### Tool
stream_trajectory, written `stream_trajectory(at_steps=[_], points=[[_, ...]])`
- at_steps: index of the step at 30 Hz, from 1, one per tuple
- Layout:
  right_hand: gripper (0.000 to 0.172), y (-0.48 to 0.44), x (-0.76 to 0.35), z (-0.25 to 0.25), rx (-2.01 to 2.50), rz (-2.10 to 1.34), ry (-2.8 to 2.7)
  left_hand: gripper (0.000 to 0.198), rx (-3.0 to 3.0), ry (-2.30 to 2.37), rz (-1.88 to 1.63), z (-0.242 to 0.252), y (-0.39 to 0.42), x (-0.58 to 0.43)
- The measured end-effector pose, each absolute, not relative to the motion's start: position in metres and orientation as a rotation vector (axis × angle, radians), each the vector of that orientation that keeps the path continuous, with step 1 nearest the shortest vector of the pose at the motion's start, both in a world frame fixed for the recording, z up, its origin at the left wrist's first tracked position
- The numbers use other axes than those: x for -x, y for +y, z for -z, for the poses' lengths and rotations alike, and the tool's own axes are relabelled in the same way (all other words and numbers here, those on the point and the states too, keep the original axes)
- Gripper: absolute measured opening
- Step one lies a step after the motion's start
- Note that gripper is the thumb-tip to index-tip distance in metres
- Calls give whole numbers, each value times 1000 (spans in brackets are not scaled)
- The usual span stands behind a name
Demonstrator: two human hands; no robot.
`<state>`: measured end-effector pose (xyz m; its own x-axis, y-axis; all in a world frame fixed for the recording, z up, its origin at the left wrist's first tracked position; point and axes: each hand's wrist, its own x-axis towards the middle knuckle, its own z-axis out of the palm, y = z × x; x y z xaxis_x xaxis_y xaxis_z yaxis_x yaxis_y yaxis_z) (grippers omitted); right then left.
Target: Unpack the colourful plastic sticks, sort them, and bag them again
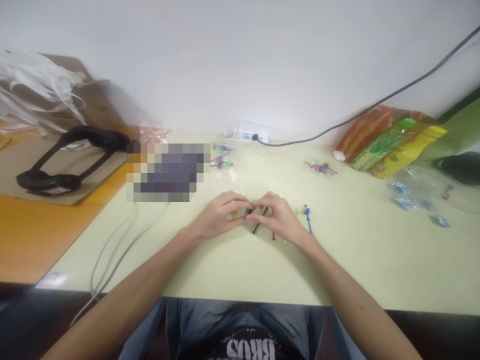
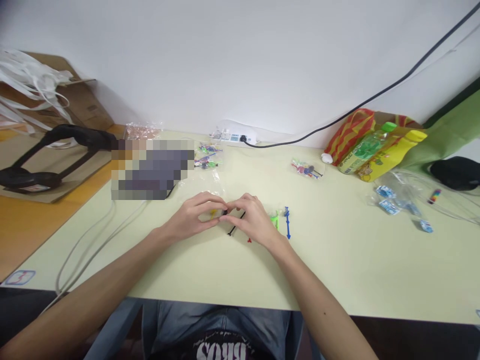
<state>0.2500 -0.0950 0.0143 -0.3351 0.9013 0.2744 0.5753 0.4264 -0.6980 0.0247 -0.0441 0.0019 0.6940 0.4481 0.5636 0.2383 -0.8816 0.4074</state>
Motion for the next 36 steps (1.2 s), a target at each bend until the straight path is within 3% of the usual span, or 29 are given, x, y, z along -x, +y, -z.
stream_trajectory(at_steps=[5,9,27,36], points=[[33,-99,-255,-22,1276,-548,-2189,19,-2522,581,-1018,1,-42,-24],[18,-101,-262,-26,1338,-408,-2379,18,-2430,675,-1070,0,-40,-21],[25,-97,-266,-14,1273,-432,-2515,21,-2378,770,-1055,-1,-38,-20],[39,-100,-258,-17,1089,-118,-2350,25,-2206,850,-995,-7,-43,-22]])
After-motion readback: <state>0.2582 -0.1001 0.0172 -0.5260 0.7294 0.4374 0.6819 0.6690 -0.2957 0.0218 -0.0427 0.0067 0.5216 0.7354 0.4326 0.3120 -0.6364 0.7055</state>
